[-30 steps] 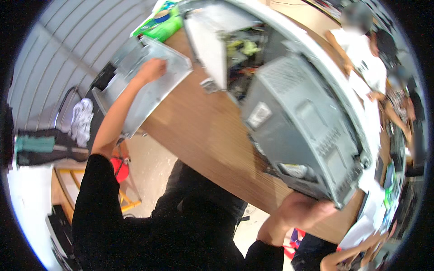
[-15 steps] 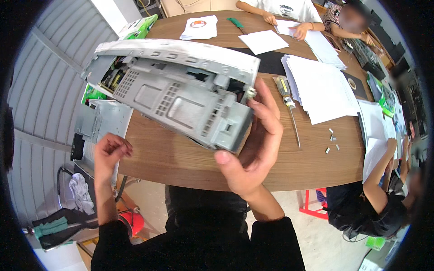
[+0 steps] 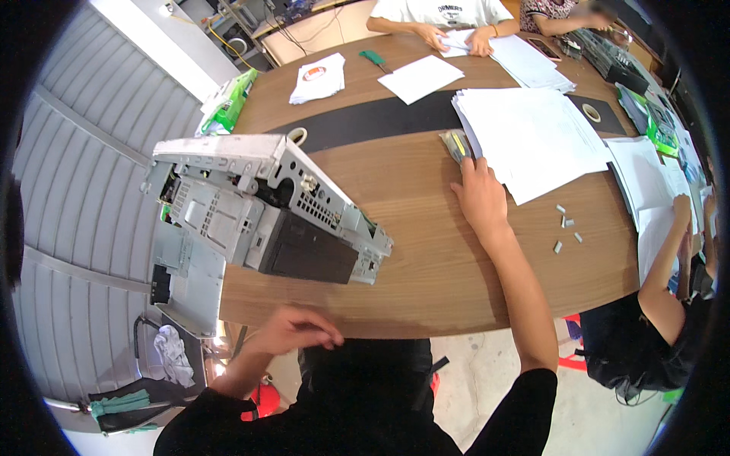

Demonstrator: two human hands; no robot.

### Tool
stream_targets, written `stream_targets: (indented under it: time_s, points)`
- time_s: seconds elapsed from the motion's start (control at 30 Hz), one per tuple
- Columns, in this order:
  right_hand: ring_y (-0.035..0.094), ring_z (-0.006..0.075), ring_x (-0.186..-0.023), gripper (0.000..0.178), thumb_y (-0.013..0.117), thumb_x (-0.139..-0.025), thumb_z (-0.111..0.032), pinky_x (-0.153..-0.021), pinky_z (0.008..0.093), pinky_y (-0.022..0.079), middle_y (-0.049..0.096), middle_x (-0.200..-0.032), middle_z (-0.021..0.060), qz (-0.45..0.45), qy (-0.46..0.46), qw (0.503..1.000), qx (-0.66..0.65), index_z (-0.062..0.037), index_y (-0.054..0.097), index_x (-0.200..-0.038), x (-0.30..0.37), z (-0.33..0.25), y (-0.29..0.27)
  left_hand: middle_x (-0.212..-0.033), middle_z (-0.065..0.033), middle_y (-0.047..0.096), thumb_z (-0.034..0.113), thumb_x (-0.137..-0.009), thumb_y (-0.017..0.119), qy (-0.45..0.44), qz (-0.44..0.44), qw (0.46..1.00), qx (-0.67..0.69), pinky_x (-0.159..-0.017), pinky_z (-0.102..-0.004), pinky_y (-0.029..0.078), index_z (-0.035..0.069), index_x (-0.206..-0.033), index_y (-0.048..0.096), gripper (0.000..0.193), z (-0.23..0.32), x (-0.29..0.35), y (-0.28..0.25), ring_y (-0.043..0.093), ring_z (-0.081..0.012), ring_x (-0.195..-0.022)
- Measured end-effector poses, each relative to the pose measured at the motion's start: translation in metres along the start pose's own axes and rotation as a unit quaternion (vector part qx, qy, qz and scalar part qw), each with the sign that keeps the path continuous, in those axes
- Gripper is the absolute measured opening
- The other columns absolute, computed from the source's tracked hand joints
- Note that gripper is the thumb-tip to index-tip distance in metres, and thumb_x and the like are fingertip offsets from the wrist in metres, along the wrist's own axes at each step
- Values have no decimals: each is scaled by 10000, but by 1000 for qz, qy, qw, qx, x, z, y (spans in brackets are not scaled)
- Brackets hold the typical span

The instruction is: The person disassembles a computer tower by hand and using a screwdriver, removing the side panel and inner components.

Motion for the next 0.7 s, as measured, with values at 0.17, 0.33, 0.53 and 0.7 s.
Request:
stream_targets:
  time_s: [0.17,0.33,0.53,0.7]
  points:
    - [613,365,-805,490,595,-791,16,-681,440,526,491,-1055,211,9,22,997,-72,-13,399,-1239,5,1,6,-1009,-60,667,43,-883,580,-23,-67,996,-56,-790,-258,489,30,-1025,650,159,-3,-37,43,621,-135,-936]
    - [623,336,-725,639,607,-768,22,-596,382,507,556,-964,204,-67,47,983,-161,-6,317,-1336,36,3,-24,-981,-47,668,53,-852,628,51,-40,995,-81,-789,-259,475,39,-983,664,137,-7,-45,40,616,-126,-930]
    - [550,103,-578,783,687,-727,-31,-479,218,443,565,-812,53,-283,162,594,-735,46,266,-1383,110,0,-43,-902,-75,646,-9,-813,649,35,52,998,33,-765,-265,496,4,-927,659,116,-5,-38,34,621,-155,-855]
    - [606,144,-685,846,736,-670,-1,-541,202,502,519,-1020,116,-90,135,501,-850,53,274,-1377,139,-52,-82,-934,-127,662,-47,-809,630,154,35,987,-12,-756,-282,523,-44,-899,640,91,29,-43,38,647,-193,-879]
Point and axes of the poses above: each hand's wrist, its own x-axis away from the middle knuckle, its own y-axis out of the palm, z = x × y, the point moved 2 cm from there along -x, towards the middle knuckle
